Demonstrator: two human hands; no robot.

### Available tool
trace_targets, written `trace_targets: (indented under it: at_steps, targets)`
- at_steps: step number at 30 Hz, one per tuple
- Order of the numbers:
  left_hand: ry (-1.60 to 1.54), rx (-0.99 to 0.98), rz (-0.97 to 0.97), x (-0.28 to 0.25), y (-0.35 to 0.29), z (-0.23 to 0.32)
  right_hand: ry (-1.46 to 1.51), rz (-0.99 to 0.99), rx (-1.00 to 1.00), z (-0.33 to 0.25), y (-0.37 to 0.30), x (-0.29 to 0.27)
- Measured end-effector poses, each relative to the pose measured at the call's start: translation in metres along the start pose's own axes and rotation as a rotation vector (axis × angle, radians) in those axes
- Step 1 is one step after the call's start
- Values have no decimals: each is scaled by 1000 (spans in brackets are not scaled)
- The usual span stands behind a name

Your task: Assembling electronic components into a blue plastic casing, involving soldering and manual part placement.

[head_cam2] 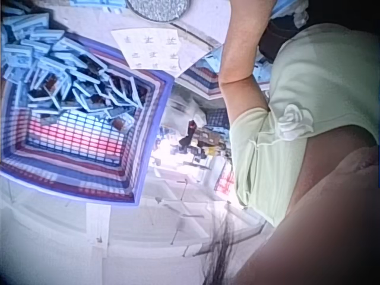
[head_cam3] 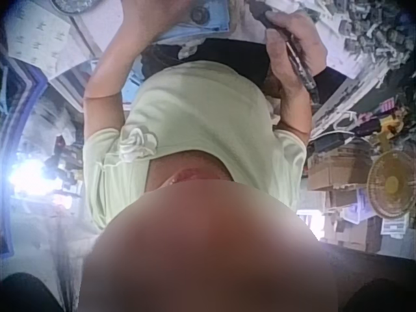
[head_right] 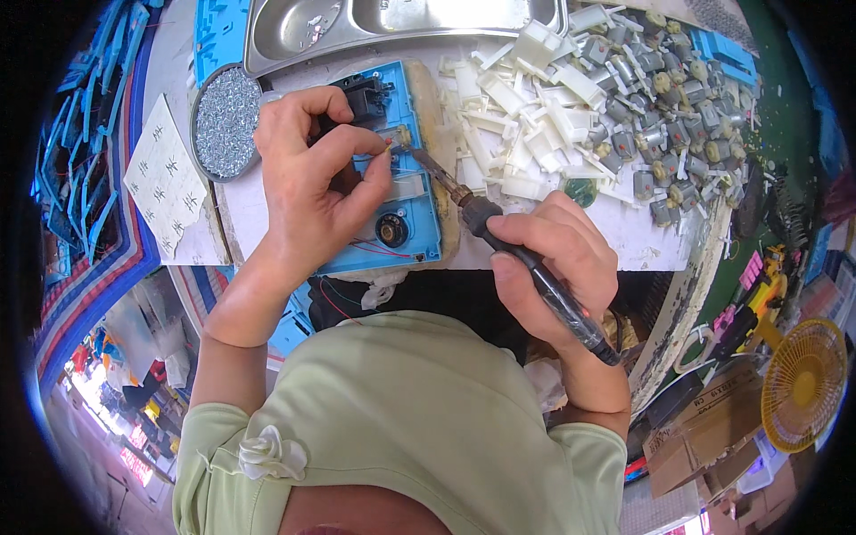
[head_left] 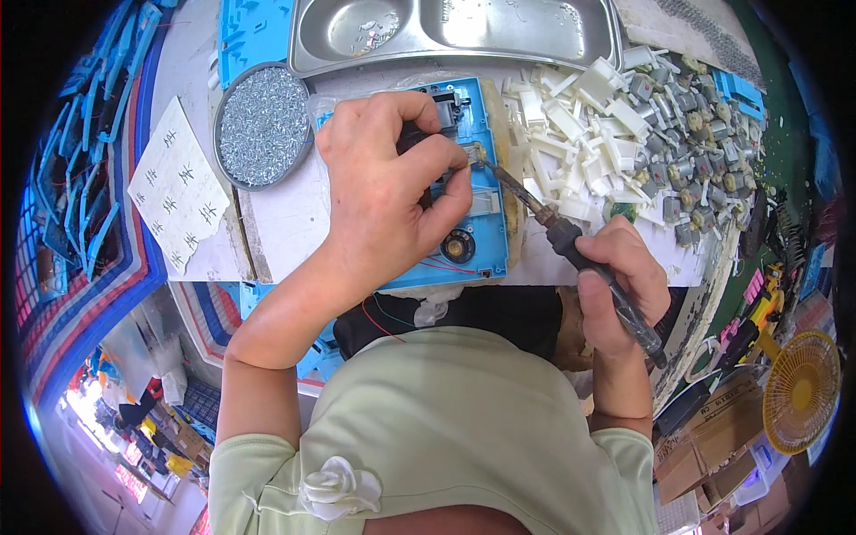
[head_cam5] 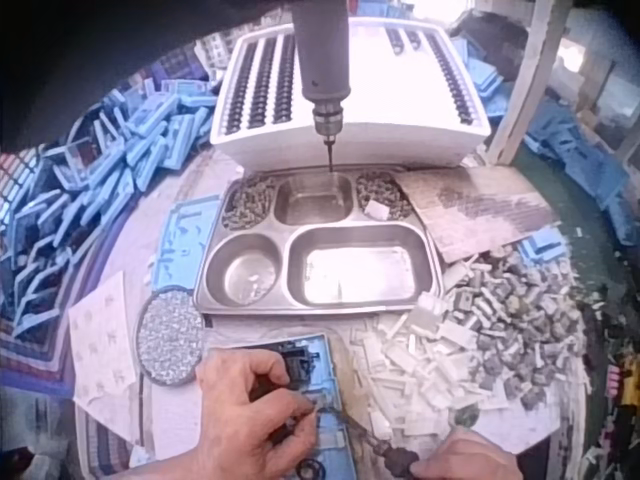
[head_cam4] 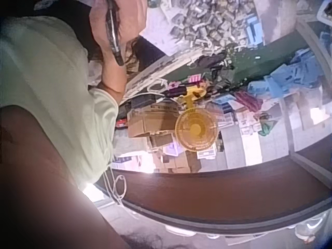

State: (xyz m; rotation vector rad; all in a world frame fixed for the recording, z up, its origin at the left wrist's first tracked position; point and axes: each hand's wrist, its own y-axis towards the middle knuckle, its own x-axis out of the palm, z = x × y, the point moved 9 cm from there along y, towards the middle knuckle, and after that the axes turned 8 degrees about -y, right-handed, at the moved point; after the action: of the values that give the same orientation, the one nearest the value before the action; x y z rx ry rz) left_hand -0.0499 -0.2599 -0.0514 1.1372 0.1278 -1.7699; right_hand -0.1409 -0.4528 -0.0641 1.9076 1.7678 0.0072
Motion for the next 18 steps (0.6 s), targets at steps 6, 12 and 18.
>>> trace_targets:
  at_steps: [6,12,18]
  targets:
    - [-1,18,3,2,-1,-1,-16,-17,-16,-3,2,4]
    - [16,10,-10,1,-2,0,-30,-8,-20,-3,-2,1]
    - [22,16,-5,1,-2,1,-11,24,7,0,-6,-8]
